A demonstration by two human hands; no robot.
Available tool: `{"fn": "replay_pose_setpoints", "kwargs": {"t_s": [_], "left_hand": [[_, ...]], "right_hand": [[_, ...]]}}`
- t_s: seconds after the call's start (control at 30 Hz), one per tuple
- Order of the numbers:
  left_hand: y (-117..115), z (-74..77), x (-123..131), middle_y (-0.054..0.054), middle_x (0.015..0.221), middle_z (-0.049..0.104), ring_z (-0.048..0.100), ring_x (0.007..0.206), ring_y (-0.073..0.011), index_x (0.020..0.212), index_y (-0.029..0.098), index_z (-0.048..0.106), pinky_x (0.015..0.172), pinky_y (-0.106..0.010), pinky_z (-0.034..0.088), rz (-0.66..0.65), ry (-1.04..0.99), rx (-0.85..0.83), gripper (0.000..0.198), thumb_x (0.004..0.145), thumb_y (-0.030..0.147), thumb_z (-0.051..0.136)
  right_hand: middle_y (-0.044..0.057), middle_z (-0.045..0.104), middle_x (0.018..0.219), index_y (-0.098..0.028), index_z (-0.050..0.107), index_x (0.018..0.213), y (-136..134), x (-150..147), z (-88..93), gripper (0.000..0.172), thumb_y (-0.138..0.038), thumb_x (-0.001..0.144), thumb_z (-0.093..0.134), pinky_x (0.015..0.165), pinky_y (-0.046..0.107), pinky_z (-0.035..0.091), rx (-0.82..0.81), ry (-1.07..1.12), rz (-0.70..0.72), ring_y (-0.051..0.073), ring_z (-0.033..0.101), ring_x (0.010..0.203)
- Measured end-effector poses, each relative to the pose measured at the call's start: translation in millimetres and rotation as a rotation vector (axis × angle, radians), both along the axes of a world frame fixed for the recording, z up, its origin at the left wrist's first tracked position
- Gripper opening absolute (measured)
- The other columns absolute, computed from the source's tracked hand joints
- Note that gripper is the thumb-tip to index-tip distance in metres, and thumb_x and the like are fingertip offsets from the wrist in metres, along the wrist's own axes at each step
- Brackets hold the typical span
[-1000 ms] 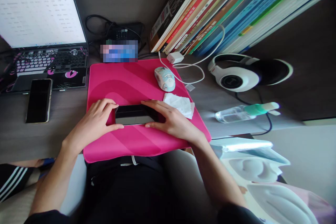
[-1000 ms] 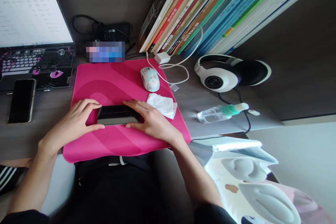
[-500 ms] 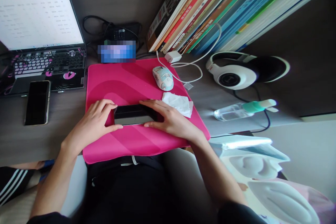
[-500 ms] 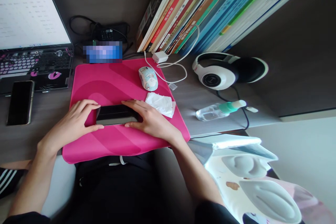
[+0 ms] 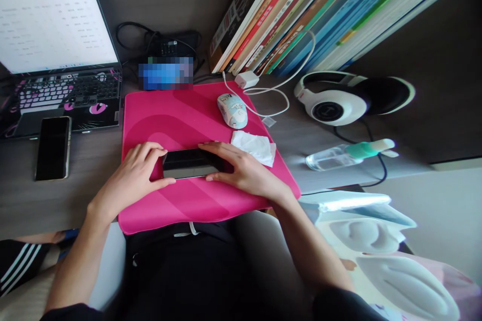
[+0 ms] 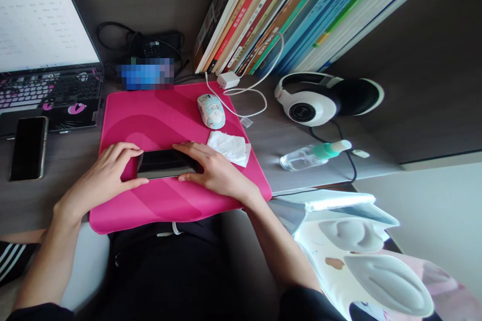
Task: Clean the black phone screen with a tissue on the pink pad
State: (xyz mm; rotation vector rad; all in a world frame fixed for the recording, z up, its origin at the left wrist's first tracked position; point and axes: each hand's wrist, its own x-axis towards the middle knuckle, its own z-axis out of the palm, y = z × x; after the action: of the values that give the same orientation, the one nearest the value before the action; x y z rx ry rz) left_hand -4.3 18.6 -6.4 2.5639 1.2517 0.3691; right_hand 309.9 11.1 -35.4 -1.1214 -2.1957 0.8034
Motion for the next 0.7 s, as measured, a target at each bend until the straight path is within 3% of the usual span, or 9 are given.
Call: {"fn": "replay_pose_setpoints", "kwargs": {"t_s": [0.7], "left_hand": [[-1.6,1.3,-0.1,-0.013,0.142,0.057,0.057,0.133,-0.0334,0.14,0.023,0.052,0.113,-0.053,0.047,-0.002,0.029,-0.011,0.056,0.099,0.057,0.068]], "right_hand": [[0.006,0.061,0.155,-0.037,0.049,0.158,-0.1,-1.0,-2.1,0.069,-0.039,0.096,0.077,0.122,0.053,0.047,-0.034,0.016,-0.002,0.03,0.058,0.143]]}}
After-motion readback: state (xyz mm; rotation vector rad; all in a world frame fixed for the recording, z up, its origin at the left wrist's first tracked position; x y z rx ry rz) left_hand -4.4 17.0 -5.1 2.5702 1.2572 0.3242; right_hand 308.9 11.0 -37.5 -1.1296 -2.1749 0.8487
